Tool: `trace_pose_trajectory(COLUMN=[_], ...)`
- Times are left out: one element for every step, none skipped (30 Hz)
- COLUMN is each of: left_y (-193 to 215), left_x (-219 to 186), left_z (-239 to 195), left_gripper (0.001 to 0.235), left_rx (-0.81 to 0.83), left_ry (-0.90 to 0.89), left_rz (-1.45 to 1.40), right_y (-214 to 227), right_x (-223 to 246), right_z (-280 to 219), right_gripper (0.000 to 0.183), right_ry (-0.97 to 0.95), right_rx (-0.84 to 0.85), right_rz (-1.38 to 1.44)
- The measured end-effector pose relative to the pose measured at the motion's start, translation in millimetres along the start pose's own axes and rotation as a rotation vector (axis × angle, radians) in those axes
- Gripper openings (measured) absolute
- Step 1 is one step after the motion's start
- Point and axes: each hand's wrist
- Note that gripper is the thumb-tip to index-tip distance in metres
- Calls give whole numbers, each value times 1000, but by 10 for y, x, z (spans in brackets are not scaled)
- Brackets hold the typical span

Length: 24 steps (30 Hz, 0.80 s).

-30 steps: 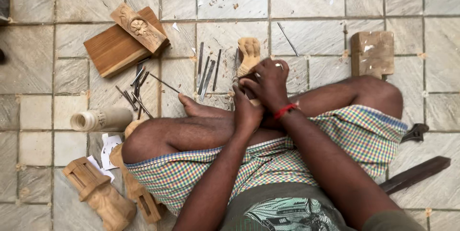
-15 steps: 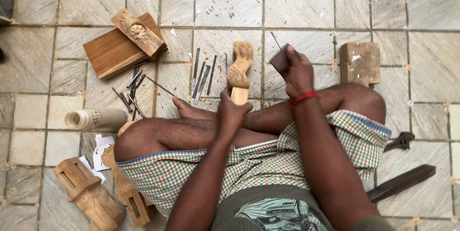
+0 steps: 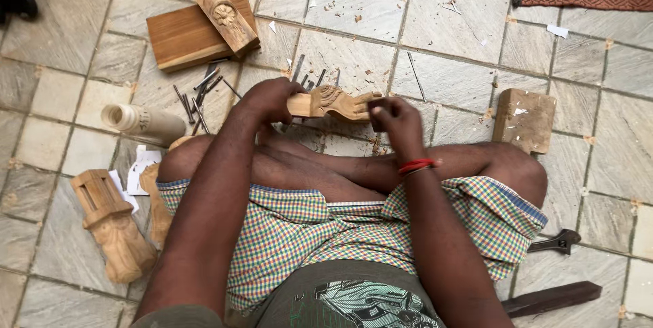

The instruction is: The person is carving a wooden object, likely a figurine, using various chisels and a mallet. They are sitting on the floor, holding the wood between their legs and using the tools to shape and smooth the surface.

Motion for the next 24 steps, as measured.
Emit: trace_pose_trajectory(left_y=[-16,-30,-46,-61,-79,-93,-97,-75,-69,-82,-81,-57,-30,-20,-11,-24,-33,-23,-13,32,67,45,37,49], left_x=[6,1,-6,4,8,9,13,15,19,31,49,61,65,70,71,72,67,58,46,17,-12,-40,-59,-74], left_z=[20,45,65,70,70,68,63,66,58,43,36,47,68,79,94,89,82,73,50,41,25,-8,-24,-20], left_gripper=[78,79,79,79,78,77,75,76,76,77,77,77,78,77,77,76,76,75,75,75,75,75,75,74], left_rx=[8,9,9,8,23,40,56,56,56,63,60,52,45,29,13,-2,-5,-11,-18,2,23,56,44,26], left_ry=[10,12,14,20,44,66,89,89,89,90,71,49,28,26,24,27,20,15,10,38,66,94,97,99], left_rz=[-23,-20,-16,-14,-56,-92,-128,-132,-136,-139,-119,-100,-80,-74,-68,-65,-52,-39,-26,-54,-82,-114,-101,-87], right_y=[-72,-131,-179,-243,-300,-363,-419,-467,-497,-516,-533,-542,-551,-561,-570,-574,-577,-585,-591,-600,-602,-580,-562,-558], right_x=[41,88,139,190,241,288,331,370,399,413,416,411,399,380,358,333,313,305,308,322,339,349,356,359], right_z=[-23,-29,-10,23,50,62,66,89,100,73,51,51,58,45,37,24,10,19,18,68,118,77,41,28], right_gripper=[10,11,8,7,7,7,6,6,4,3,3,5,10,16,14,12,11,11,12,13,12,13,15,15], right_ry=[140,279,412,546,681,653,624,599,623,642,660,730,799,865,829,793,756,752,748,751,776,791,806,747], right_rx=[33,65,44,26,9,30,51,64,115,168,221,234,247,265,207,156,105,167,230,284,277,277,278,261], right_rz=[-123,-247,-366,-481,-595,-567,-538,-512,-517,-522,-528,-564,-600,-635,-680,-722,-764,-727,-690,-656,-660,-665,-670,-639])
Point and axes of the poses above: each hand's wrist, its own z-axis towards the middle knuckle, its own y-axis out of the back of the hand, x = y × z, and after that the axes turned 15 degrees about y, right-handed
